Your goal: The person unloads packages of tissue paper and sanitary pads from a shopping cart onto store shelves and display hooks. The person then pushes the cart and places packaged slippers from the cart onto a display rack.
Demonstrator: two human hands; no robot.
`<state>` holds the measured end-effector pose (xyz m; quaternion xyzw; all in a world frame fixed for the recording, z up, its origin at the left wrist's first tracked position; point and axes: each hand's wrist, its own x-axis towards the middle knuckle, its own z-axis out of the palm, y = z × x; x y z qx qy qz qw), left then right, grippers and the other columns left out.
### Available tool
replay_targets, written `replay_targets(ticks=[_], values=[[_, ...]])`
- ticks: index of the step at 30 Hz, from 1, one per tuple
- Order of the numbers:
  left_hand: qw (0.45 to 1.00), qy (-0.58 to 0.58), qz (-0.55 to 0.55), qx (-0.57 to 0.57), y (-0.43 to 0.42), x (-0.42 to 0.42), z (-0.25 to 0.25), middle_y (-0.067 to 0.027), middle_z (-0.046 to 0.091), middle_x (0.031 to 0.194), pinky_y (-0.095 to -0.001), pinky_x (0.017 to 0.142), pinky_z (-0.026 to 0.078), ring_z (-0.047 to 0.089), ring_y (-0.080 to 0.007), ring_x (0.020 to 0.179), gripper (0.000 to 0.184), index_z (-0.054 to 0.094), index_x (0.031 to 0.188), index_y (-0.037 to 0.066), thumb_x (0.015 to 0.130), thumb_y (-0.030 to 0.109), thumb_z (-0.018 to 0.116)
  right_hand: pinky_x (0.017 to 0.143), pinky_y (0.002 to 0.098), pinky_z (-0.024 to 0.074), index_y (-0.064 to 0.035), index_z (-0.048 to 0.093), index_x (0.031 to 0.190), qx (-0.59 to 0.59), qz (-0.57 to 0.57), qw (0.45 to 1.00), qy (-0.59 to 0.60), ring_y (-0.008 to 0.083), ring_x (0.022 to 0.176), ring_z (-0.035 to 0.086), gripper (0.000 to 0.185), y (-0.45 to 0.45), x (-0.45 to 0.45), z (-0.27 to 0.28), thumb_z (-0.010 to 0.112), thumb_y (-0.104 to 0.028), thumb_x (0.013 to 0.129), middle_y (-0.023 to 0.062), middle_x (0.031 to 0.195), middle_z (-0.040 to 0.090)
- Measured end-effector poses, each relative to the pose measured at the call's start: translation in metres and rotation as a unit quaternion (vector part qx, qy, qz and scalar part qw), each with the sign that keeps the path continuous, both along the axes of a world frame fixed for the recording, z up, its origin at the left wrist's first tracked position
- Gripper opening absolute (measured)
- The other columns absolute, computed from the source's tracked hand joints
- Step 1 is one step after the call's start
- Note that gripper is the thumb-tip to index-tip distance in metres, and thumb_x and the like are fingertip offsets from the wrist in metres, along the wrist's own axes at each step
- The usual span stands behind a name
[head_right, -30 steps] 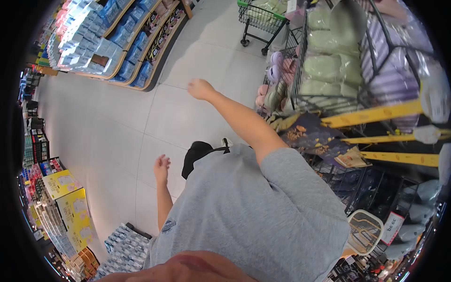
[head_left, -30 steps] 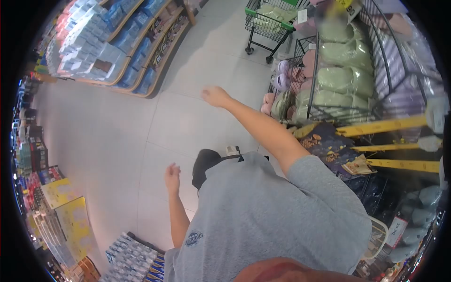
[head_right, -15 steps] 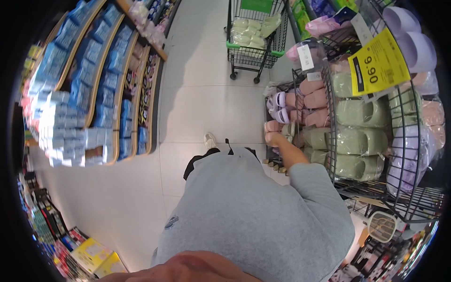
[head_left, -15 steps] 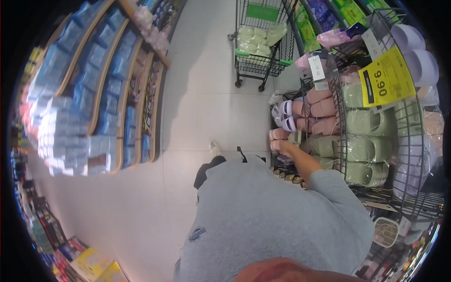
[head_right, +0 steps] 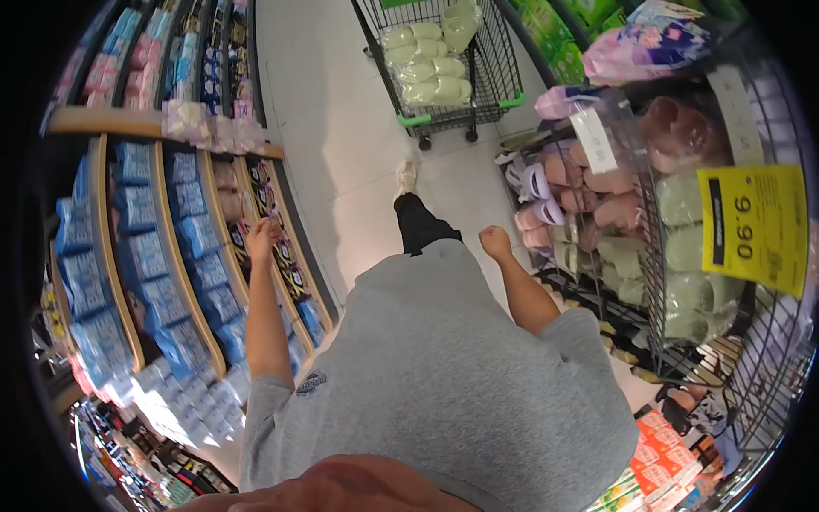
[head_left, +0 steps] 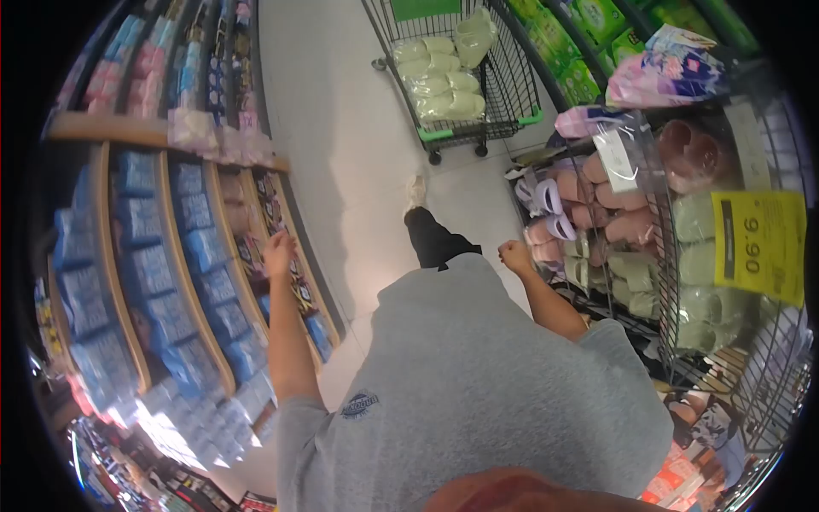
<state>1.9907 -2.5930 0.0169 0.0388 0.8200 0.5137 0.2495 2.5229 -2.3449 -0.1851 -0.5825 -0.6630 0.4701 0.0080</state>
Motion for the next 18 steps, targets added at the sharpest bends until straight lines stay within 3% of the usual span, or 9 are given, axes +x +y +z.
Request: replay_targets(ticks=[1,5,7,9,11,12,14,17,18], values=[[0.998,-0.038,-0.048,0.030,0.031,-0.021,-0.017,-0.0079,0.066,0.083,-0.0246,0.057,0.047,0.060,-0.0138,0.067,0.027,0.062,0.109,-0.004,0.089,0.015,0.059,0.049,0.0297,0.0514,0.0063,0.065,0.077,-0.024,-0.061,0.995,0.069,0.0183,0.052,0.062,0.022,0.023,-0.038,0.030,0.058,-0.013,0.082,0.0129,0.064,0.064],[0.947,0.091,-0.270,-0.146,0.127,-0.055,-0.071,-0.0140,0.069,0.082,-0.0311,0.069,0.052,0.066,-0.0178,0.074,0.029,0.066,0.105,-0.001,0.084,0.019,0.063,0.047,0.0279,0.0490,0.0054,0.065,0.082,-0.062,-0.208,0.950,0.226,0.0151,0.050,0.061,0.022,0.142,-0.165,0.090,0.057,-0.014,0.086,0.0108,0.063,0.064],[0.942,0.002,-0.280,-0.182,0.168,-0.065,-0.072,-0.0141,0.070,0.083,-0.0317,0.069,0.053,0.066,-0.0185,0.075,0.029,0.067,0.104,0.000,0.082,0.019,0.064,0.045,0.0266,0.0452,0.0024,0.065,0.086,0.078,-0.123,0.976,0.160,0.0131,0.049,0.058,0.020,0.215,-0.218,0.102,0.058,-0.016,0.087,0.0085,0.062,0.063],[0.933,-0.072,-0.300,-0.183,0.188,-0.094,-0.068,-0.0132,0.069,0.084,-0.0300,0.067,0.053,0.066,-0.0191,0.074,0.028,0.066,0.103,-0.002,0.082,0.017,0.065,0.044,0.0300,0.0449,0.0010,0.065,0.085,0.002,-0.192,0.940,0.283,0.0143,0.050,0.060,0.018,0.269,-0.284,0.143,0.058,-0.015,0.085,0.0099,0.064,0.065],[0.935,-0.102,-0.278,-0.193,0.211,-0.145,-0.073,-0.0131,0.068,0.085,-0.0289,0.064,0.053,0.065,-0.0185,0.072,0.028,0.065,0.104,-0.003,0.082,0.015,0.065,0.048,0.0279,0.0462,0.0012,0.065,0.086,0.012,-0.161,0.950,0.268,0.0133,0.051,0.059,0.018,0.321,-0.335,0.177,0.059,-0.016,0.085,0.0096,0.065,0.065],[0.931,-0.124,-0.273,-0.210,0.235,-0.161,-0.050,-0.0130,0.068,0.084,-0.0295,0.060,0.052,0.064,-0.0173,0.069,0.028,0.065,0.105,-0.002,0.082,0.014,0.064,0.048,0.0279,0.0462,0.0012,0.065,0.086,0.012,-0.168,0.948,0.268,0.0133,0.051,0.059,0.018,0.340,-0.357,0.178,0.059,-0.016,0.085,0.0096,0.065,0.065],[0.922,-0.114,-0.264,-0.258,0.267,-0.189,-0.034,-0.0108,0.068,0.081,-0.0309,0.056,0.051,0.064,-0.0169,0.068,0.029,0.065,0.106,-0.001,0.083,0.017,0.062,0.051,0.0273,0.0474,0.0009,0.065,0.086,0.033,-0.171,0.921,0.348,0.0134,0.054,0.060,0.018,0.372,-0.384,0.178,0.059,-0.016,0.084,0.0095,0.067,0.066],[0.902,-0.076,-0.297,-0.304,0.326,-0.228,-0.041,-0.0117,0.069,0.081,-0.0341,0.060,0.052,0.065,-0.0202,0.070,0.032,0.065,0.105,-0.001,0.081,0.019,0.062,0.055,0.0280,0.0484,0.0007,0.066,0.087,0.019,-0.180,0.926,0.332,0.0141,0.057,0.061,0.018,0.392,-0.392,0.163,0.060,-0.016,0.083,0.0098,0.069,0.066],[0.890,-0.050,-0.323,-0.317,0.349,-0.243,-0.050,-0.0131,0.069,0.081,-0.0367,0.064,0.053,0.066,-0.0236,0.072,0.034,0.065,0.105,-0.001,0.079,0.019,0.062,0.058,0.0330,0.0496,0.0011,0.066,0.085,0.022,-0.165,0.942,0.290,0.0207,0.060,0.064,0.020,0.393,-0.387,0.158,0.059,-0.018,0.083,0.0133,0.070,0.066]])
